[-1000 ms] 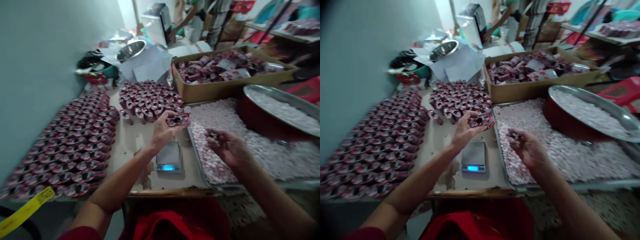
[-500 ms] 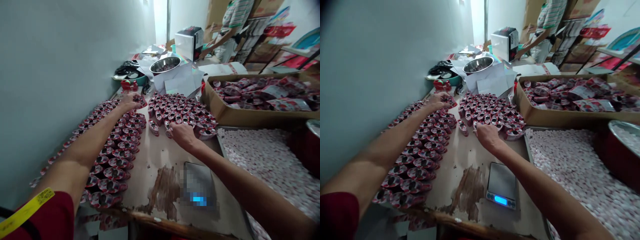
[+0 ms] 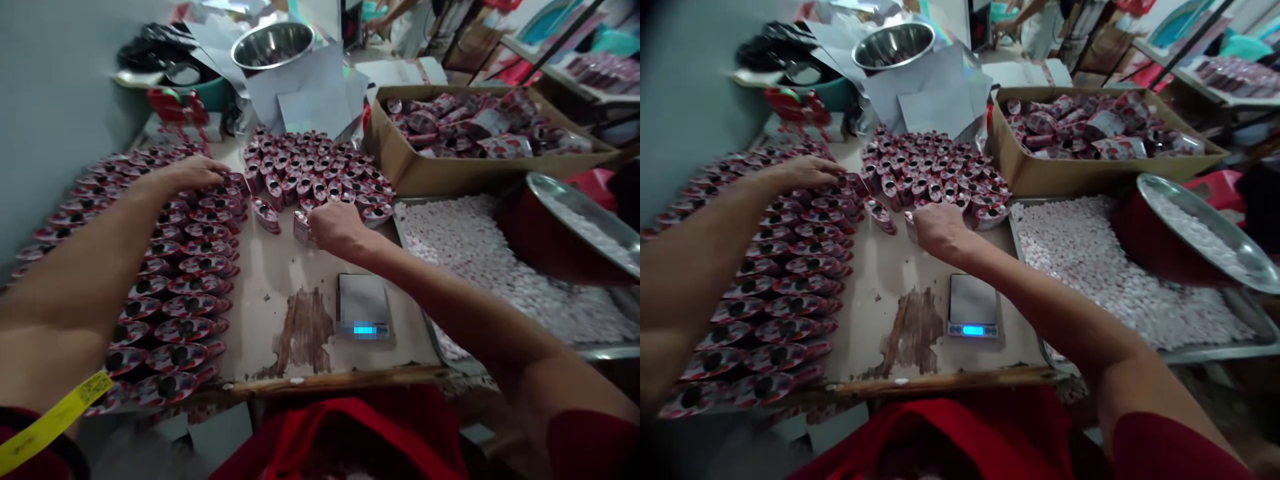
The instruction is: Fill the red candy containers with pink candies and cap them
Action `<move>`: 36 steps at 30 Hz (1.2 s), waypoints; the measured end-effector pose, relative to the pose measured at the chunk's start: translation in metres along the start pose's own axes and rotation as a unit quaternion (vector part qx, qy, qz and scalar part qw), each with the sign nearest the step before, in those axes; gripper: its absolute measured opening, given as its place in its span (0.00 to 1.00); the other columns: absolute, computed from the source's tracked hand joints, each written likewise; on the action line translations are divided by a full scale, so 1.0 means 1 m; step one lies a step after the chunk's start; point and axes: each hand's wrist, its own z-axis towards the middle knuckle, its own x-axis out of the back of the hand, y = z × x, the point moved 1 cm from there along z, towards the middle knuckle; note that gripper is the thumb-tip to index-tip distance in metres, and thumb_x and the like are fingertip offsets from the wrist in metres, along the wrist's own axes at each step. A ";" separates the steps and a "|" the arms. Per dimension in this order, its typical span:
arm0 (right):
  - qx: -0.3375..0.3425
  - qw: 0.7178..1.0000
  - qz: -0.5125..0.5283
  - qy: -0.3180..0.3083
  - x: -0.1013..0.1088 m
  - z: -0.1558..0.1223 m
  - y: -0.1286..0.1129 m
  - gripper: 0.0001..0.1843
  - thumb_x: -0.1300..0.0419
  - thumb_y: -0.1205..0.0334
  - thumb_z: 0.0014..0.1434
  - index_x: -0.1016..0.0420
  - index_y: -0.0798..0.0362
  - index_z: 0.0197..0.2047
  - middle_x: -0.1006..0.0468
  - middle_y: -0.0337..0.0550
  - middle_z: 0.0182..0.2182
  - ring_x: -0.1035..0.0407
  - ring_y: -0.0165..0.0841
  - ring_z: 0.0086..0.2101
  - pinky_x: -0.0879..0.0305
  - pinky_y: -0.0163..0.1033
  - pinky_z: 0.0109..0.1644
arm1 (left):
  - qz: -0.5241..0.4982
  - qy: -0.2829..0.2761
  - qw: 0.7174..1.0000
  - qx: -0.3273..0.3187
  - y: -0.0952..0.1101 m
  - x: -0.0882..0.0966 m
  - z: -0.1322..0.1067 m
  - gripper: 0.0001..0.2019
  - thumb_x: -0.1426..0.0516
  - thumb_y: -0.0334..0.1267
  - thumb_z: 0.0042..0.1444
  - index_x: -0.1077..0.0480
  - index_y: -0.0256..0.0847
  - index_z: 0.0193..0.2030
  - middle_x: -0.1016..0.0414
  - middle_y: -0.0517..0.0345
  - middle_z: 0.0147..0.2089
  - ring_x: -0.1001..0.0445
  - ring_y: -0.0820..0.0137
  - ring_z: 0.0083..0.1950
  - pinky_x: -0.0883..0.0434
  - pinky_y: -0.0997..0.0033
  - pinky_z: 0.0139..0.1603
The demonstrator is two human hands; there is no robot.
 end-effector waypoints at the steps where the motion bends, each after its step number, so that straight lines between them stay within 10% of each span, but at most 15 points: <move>1: 0.007 1.000 -0.013 -0.006 0.003 -0.019 0.006 0.17 0.42 0.59 0.70 0.11 0.51 0.50 0.12 0.59 0.42 0.18 0.47 0.43 0.36 0.41 0.37 | 0.005 -0.007 1.000 0.005 0.001 0.001 -0.002 0.36 0.36 0.67 0.59 0.18 0.27 0.50 0.16 0.65 0.33 0.26 0.76 0.40 0.27 0.69 0.58; 9: 0.023 0.997 -0.056 -0.050 -0.030 -0.168 0.048 0.18 0.46 0.65 0.73 0.15 0.46 0.52 0.13 0.50 0.34 0.23 0.39 0.31 0.54 0.41 0.31 | 0.124 -0.024 0.980 -0.157 0.071 0.024 -0.092 0.63 0.66 0.89 0.50 0.22 0.36 0.63 0.17 0.56 0.54 0.23 0.66 0.55 0.31 0.54 0.67; 14: -0.036 0.978 0.197 0.062 -0.059 -0.188 0.073 0.09 0.36 0.56 0.69 0.14 0.47 0.46 0.14 0.44 0.35 0.24 0.36 0.33 0.46 0.38 0.34 | 0.140 -0.009 0.940 -0.310 0.147 0.012 -0.194 0.35 0.58 0.63 0.75 0.21 0.41 0.60 0.18 0.46 0.61 0.21 0.54 0.59 0.34 0.41 0.69; 16: -0.109 0.892 0.425 0.107 -0.060 -0.193 0.095 0.09 0.31 0.53 0.65 0.16 0.50 0.41 0.19 0.41 0.30 0.28 0.32 0.30 0.40 0.36 0.33 | 0.123 -0.007 0.936 -0.330 0.170 0.000 -0.230 0.23 0.52 0.51 0.75 0.22 0.44 0.61 0.17 0.48 0.61 0.20 0.54 0.59 0.36 0.41 0.71; 21: -0.367 0.499 0.778 0.103 -0.050 -0.211 0.145 0.09 0.40 0.77 0.62 0.27 0.53 0.34 0.28 0.39 0.28 0.32 0.25 0.26 0.31 0.26 0.26 | 0.037 0.012 0.957 -0.286 0.210 -0.039 -0.279 0.13 0.42 0.42 0.70 0.20 0.45 0.56 0.14 0.49 0.52 0.17 0.53 0.53 0.26 0.49 0.60; 23: -0.412 0.433 0.793 0.121 -0.046 -0.217 0.150 0.17 0.45 0.85 0.58 0.25 0.54 0.39 0.24 0.43 0.35 0.26 0.24 0.31 0.25 0.23 0.32 | -0.010 0.045 0.970 -0.237 0.225 -0.053 -0.283 0.10 0.38 0.41 0.68 0.19 0.44 0.52 0.14 0.50 0.47 0.16 0.54 0.49 0.23 0.54 0.53; 28: -0.382 0.427 0.818 0.056 -0.051 -0.219 0.133 0.16 0.44 0.83 0.64 0.21 0.57 0.44 0.20 0.44 0.38 0.27 0.22 0.28 0.25 0.19 0.29 | -0.121 0.080 0.975 -0.171 0.256 -0.072 -0.278 0.08 0.32 0.39 0.63 0.18 0.44 0.48 0.14 0.55 0.45 0.16 0.59 0.48 0.23 0.61 0.53; 36: -0.319 0.515 0.795 0.017 -0.040 -0.199 0.127 0.06 0.34 0.73 0.64 0.19 0.54 0.36 0.21 0.42 0.33 0.30 0.24 0.28 0.26 0.24 0.31 | -0.248 0.035 0.957 -0.143 0.275 -0.083 -0.264 0.12 0.28 0.39 0.59 0.19 0.44 0.48 0.15 0.56 0.46 0.17 0.63 0.48 0.23 0.63 0.56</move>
